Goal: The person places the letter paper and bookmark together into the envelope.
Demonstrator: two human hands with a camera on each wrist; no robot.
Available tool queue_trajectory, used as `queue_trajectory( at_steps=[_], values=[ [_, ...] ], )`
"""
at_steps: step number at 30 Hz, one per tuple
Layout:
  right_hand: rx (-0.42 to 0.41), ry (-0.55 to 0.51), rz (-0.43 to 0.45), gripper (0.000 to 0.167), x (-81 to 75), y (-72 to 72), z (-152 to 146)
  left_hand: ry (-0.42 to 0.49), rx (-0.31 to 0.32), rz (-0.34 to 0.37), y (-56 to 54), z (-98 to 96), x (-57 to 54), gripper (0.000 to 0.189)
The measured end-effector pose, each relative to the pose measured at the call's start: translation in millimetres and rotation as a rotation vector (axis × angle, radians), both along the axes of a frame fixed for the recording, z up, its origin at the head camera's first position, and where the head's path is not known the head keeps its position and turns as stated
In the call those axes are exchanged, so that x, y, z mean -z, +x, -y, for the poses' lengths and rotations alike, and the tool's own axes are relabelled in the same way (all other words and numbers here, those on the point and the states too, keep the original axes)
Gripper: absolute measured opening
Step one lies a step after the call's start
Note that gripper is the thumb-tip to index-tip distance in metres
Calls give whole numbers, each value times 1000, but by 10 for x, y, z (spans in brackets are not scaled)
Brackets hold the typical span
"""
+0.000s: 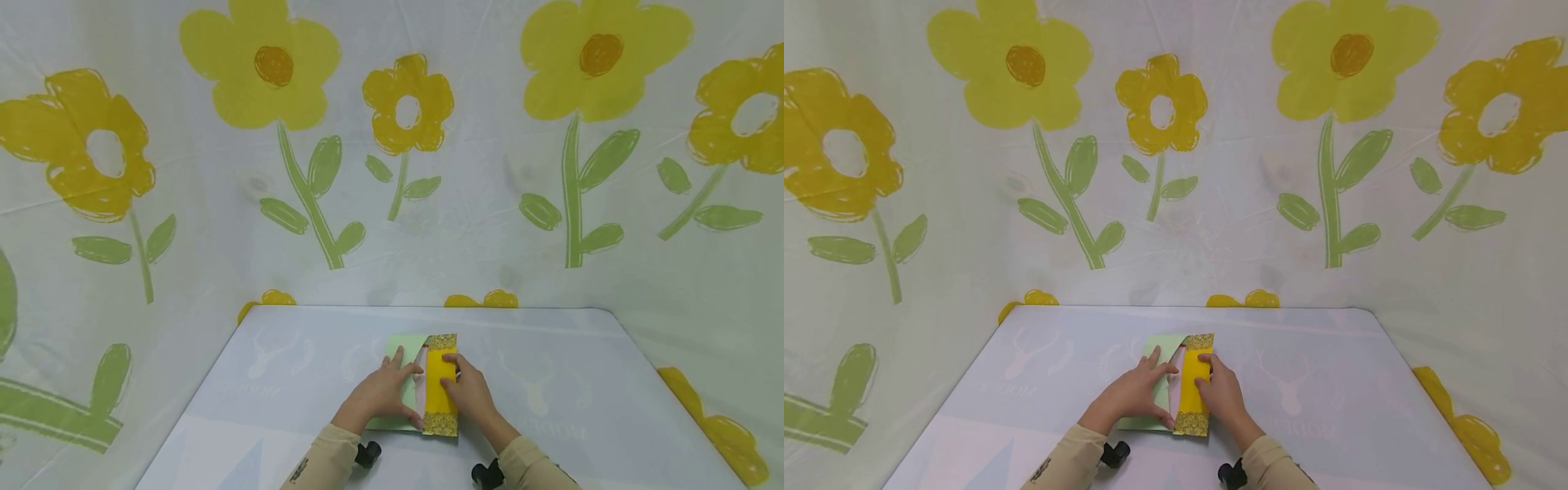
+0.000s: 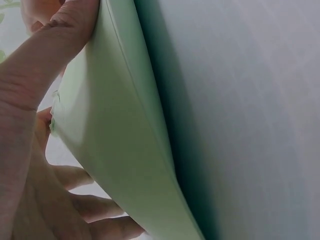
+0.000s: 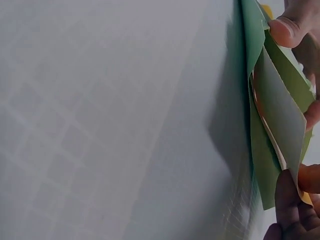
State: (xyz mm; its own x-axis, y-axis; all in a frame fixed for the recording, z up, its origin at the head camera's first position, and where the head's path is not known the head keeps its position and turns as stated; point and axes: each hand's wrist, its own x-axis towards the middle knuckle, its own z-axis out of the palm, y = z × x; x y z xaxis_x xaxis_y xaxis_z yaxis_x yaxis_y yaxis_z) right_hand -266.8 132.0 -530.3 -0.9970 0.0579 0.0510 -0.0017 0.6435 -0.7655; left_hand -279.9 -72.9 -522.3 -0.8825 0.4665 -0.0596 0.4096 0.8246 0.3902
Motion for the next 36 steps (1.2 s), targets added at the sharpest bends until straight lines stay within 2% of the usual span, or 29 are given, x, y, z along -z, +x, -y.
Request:
queue_trajectory(
  at_steps=[8,19,27,36],
  values=[
    [1,20,7,45,9,-13,-9,0,-1,11,12,0,-32,98],
    [28,10,-3,44,48,-27,9,-20,1,7,-11,-5,-10,96],
    [-4,-17,-10,46,59,-16,28,-14,-8,28,-7,-16,-31,94],
    [-24,8,3,47,69,-25,52,-2,-6,40,-6,-17,-43,94]
  ],
)
